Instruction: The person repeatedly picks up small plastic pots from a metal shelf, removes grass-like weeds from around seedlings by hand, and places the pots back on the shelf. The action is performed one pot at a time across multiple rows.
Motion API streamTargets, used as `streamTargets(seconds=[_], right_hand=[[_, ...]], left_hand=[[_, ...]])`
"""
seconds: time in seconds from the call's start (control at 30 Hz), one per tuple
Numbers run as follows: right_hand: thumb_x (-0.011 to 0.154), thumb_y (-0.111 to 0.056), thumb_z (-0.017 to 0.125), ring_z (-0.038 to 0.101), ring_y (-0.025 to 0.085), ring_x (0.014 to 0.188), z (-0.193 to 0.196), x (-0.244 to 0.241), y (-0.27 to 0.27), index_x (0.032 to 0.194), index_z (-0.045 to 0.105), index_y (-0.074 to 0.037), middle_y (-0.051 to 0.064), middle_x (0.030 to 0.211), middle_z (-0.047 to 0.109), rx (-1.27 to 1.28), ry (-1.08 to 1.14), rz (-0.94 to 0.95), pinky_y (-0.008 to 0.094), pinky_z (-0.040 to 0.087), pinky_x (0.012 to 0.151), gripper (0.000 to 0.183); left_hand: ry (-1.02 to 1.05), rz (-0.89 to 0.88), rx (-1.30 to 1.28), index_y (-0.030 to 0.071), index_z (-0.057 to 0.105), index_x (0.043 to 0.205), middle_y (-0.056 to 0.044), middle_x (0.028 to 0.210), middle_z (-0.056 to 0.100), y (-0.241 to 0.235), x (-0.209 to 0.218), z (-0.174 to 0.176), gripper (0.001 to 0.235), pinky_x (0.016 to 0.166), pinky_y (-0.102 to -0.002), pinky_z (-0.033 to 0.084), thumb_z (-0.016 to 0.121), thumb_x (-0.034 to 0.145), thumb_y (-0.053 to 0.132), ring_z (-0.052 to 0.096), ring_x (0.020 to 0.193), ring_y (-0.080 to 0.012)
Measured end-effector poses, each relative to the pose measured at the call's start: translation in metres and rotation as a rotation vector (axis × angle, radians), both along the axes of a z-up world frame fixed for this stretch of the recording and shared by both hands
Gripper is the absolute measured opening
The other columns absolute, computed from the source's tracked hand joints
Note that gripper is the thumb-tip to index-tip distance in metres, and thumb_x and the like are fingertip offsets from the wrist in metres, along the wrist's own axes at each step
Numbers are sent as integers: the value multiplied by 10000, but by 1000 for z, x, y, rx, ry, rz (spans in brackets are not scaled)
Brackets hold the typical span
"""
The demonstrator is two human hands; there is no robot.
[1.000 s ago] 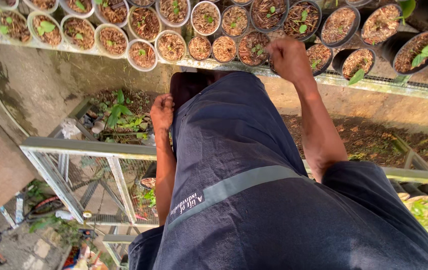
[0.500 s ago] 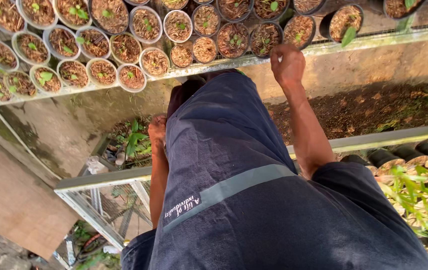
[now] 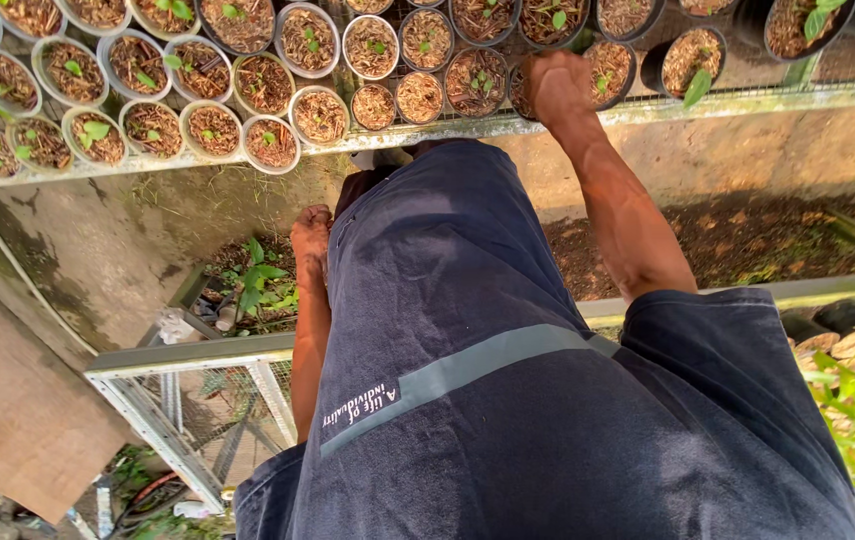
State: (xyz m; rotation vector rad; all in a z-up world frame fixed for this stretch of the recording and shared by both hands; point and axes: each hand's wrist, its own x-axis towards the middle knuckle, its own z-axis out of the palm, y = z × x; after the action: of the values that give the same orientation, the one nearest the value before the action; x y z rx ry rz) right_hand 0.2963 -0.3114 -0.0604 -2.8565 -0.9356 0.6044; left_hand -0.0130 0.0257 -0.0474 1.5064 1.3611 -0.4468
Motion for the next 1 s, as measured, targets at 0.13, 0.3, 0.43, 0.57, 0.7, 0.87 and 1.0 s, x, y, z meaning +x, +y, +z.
streamTargets(seconds=[0.13,0.3,0.43,0.57,0.7,0.87,1.0], right_hand=[[938,40,511,588,220,540,-20,2,-8,779,722,-94,107,642,629,-124,176,-67,400,499,514,296],[893,55,481,582,231,622,-22,8,-7,803,708,-65,157,724,672,-151,130,41,374,484,609,272],[841,134,450,596,209,606,-13,8,-2,885,686,-27,125,752,693,-465,60,323,342,503,537,289],[947,71,465,616,253,634,0,12,-1,930,709,-27,230,897,693,-142,217,28,378,521,473,264],[988,64,462,605,238,572,5,15,-5,951,705,-13,206,820,690,-40,296,-123,362,511,484,257],[927,131,419,568,229,490,0,15,-12,929,653,-4,195,725,655,-57,387,-261,339,469,432,271],[974,122,413,557,189,480,-2,20,-18,885,626,-10,157,739,657,91,365,-304,318,441,388,266]], left_hand=[[27,-64,75,12,747,1083,-70,903,763,-7,-13,-1,236,737,-266,547,628,962,176,698,785,-137],[65,43,-28,-15,751,1056,-115,927,757,-12,-32,-4,271,694,-299,544,623,1007,218,654,757,-159],[161,-9,-4,9,751,1057,-109,940,771,-13,-36,-11,268,692,-305,578,610,1005,230,683,743,-171],[117,20,-30,39,769,1079,-106,961,787,-13,-35,-18,245,729,-298,585,608,1000,206,698,781,-167],[231,-56,-23,71,748,1114,-76,985,774,-11,-31,-27,232,750,-300,579,615,992,216,705,808,-168],[182,-101,21,52,742,1131,-95,997,781,-10,-32,-31,242,786,-301,562,606,1003,206,706,837,-170],[159,-62,-1,40,741,1130,-111,997,783,-10,-32,-32,250,779,-308,570,607,997,204,707,836,-174]])
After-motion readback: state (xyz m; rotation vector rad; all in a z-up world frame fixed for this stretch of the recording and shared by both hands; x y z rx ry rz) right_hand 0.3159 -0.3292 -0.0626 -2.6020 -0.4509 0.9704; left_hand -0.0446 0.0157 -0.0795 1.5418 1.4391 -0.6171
